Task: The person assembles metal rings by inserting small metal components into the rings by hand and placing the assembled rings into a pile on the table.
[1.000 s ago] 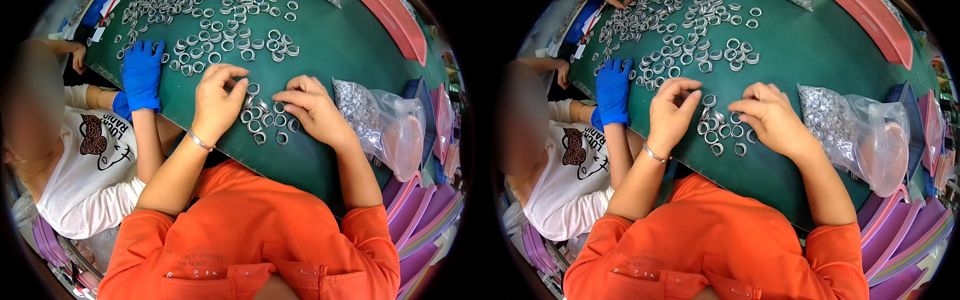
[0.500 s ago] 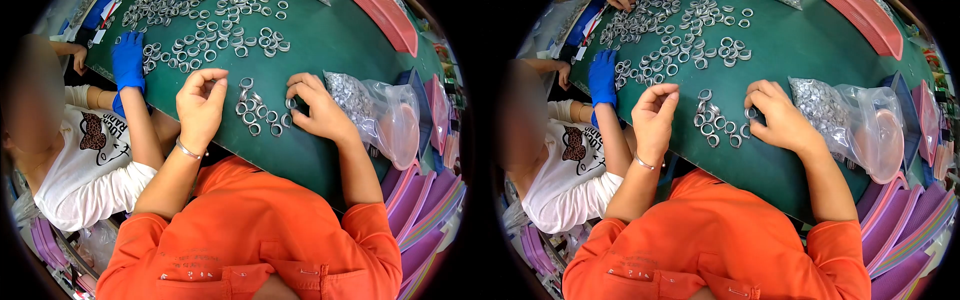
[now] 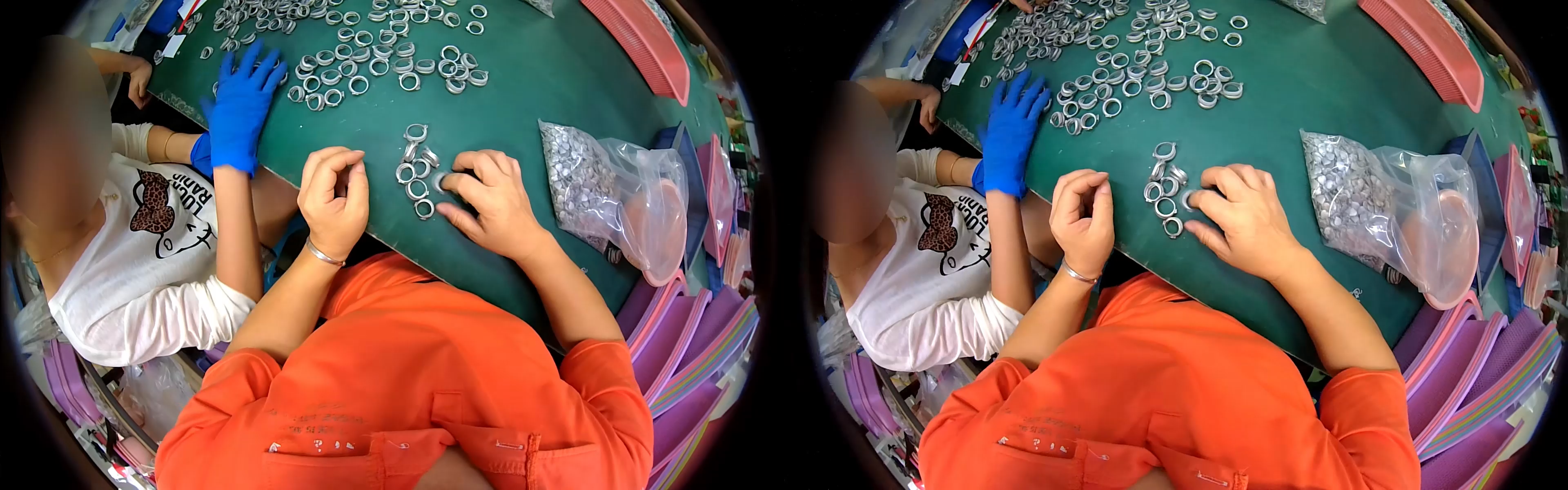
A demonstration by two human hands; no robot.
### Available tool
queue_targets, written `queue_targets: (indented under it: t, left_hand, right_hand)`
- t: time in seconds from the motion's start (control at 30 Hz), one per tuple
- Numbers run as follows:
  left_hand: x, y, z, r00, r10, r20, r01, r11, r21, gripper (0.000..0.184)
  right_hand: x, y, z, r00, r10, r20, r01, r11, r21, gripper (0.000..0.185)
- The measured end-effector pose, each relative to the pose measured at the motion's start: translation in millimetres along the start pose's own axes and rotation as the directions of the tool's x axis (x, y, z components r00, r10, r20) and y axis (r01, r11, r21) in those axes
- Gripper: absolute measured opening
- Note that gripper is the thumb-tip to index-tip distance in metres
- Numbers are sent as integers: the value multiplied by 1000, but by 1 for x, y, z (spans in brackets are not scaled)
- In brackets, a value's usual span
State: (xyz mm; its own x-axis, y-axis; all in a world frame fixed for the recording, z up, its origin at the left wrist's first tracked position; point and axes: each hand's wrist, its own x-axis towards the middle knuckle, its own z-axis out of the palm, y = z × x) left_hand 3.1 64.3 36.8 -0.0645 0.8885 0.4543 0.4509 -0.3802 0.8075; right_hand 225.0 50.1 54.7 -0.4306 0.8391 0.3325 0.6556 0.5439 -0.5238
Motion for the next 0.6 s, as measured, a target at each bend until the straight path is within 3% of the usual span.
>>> queue_targets:
  t: [0.07, 0.3, 0.47, 0.6]
  left_hand:
    - [2, 2, -1, 995, 94, 12, -95, 995, 29, 11]
    - [-2, 1, 0, 991, 106, 77, -105, 994, -20, 12]
    - [-3, 2, 6, 934, 206, 293, -215, 977, 1, 22]
    - [-2, 3, 8, 936, 157, 315, -183, 982, 54, 26]
  right_hand:
    - [-1, 6, 4, 998, -39, -48, 38, 999, -23, 21]
    - [5, -11, 5, 998, -56, -10, 57, 991, 122, 27]
    - [5, -13, 21, 1000, -21, 17, 20, 1000, 20, 30]
    - [8, -12, 10, 998, -25, 60, 22, 998, 60, 27]
